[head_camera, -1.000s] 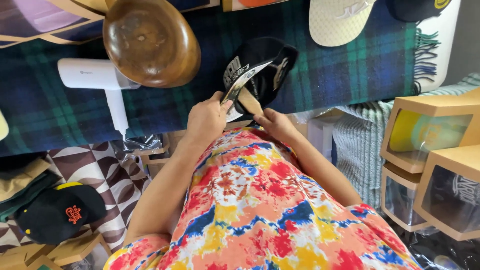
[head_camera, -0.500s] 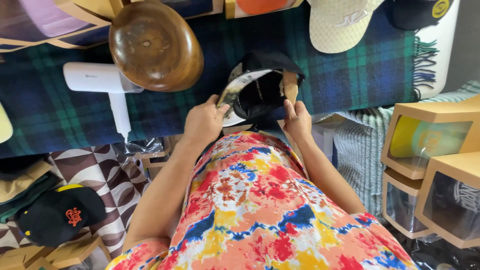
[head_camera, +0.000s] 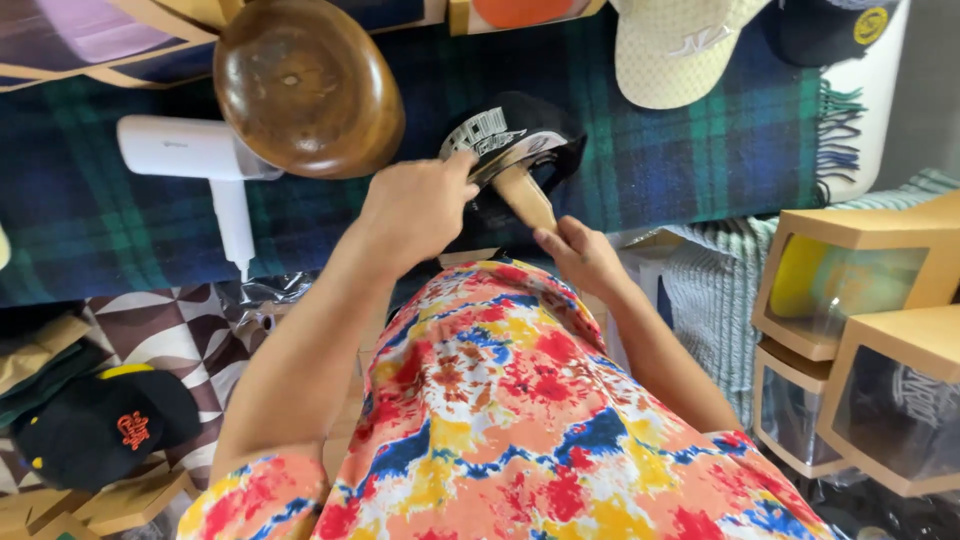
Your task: Cleaning and steaming a baseball cap using a brush and a handheld steamer at a workstation.
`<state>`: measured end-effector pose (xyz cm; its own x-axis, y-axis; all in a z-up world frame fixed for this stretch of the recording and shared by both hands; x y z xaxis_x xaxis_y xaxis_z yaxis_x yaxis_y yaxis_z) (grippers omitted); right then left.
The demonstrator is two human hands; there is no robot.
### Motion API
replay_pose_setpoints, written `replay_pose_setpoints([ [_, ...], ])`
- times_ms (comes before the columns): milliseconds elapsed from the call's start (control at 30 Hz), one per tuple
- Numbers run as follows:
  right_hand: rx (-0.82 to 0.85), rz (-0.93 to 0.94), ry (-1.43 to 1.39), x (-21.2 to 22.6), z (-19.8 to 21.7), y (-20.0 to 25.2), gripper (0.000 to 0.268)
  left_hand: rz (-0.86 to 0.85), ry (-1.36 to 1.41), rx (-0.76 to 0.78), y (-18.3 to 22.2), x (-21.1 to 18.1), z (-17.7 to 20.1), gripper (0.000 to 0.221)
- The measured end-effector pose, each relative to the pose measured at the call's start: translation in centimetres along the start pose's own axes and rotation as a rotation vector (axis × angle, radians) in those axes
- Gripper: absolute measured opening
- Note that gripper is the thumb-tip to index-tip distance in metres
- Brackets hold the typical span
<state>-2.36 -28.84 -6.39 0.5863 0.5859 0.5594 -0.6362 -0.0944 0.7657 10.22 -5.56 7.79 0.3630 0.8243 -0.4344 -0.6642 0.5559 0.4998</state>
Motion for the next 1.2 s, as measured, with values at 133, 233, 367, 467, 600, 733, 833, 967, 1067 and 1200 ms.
replay_pose_setpoints([
  [133, -0.041, 0.007, 0.107, 2.2, 0.1, -3.7, 0.035, -0.116, -0.092, 0.042, -5.9, -0.2, 0.7, 0.025],
  [233, 0.057, -0.129, 0.078, -0.6, -1.5, -4.8, 0.052, -0.122, -0.193, 0.004, -8.0, -0.7, 0.4, 0.015],
  [367, 0.399, 0.244, 0.456, 1.6, -0.9, -0.7, 0.012, -0.157, -0.112, -0.245, -9.5, 0.5, 2.2, 0.013],
  [467, 0.237, -0.152, 0.118, 2.3, 2.0, 3.3, 0.031, -0.204, 0.151, -0.423, -7.7, 1.7, 0.0, 0.033],
  [600, 0.122, -0.101, 0.065, 4.2, 4.1, 3.8, 0.044, -0.105, 0.667, -0.514, -7.5, 6.3, -5.6, 0.035],
  [733, 0.142, 0.039, 0.373, 6.3, 4.9, 2.0, 0.049, -0.15, 0.508, -0.413, -6.6, 3.6, -1.8, 0.031],
  [833, 0.054, 0.485, 0.413, 8.4, 5.2, 0.7, 0.049, -0.128, 0.368, -0.178, -5.1, 0.8, 2.0, 0.033],
  [967, -0.117, 0.235, 0.467, 4.8, 3.0, -6.3, 0.045, -0.115, 0.204, -0.021, -7.4, 0.6, 1.4, 0.028],
  [1067, -0.051, 0.273, 0.645, 0.2, -1.2, -7.0, 0.043, -0.181, 0.106, -0.207, -10.2, 0.5, -0.1, 0.017],
  [1200, 0.065, 0.222, 0.653, 1.5, 0.9, -2.0, 0.047, -0.299, 0.213, -0.235, -11.1, -0.8, 0.2, 0.014],
])
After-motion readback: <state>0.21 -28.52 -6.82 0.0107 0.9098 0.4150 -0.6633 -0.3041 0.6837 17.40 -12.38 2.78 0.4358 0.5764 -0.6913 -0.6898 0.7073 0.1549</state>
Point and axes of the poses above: each hand's wrist, its own y-axis away from the middle knuckle, its own z-axis out of the back of the hand, x = y × z, the point moved 6 cm from there along -y, towards the middle knuckle, and after that the axes turned 13 degrees about x, right-handed, at the moved point
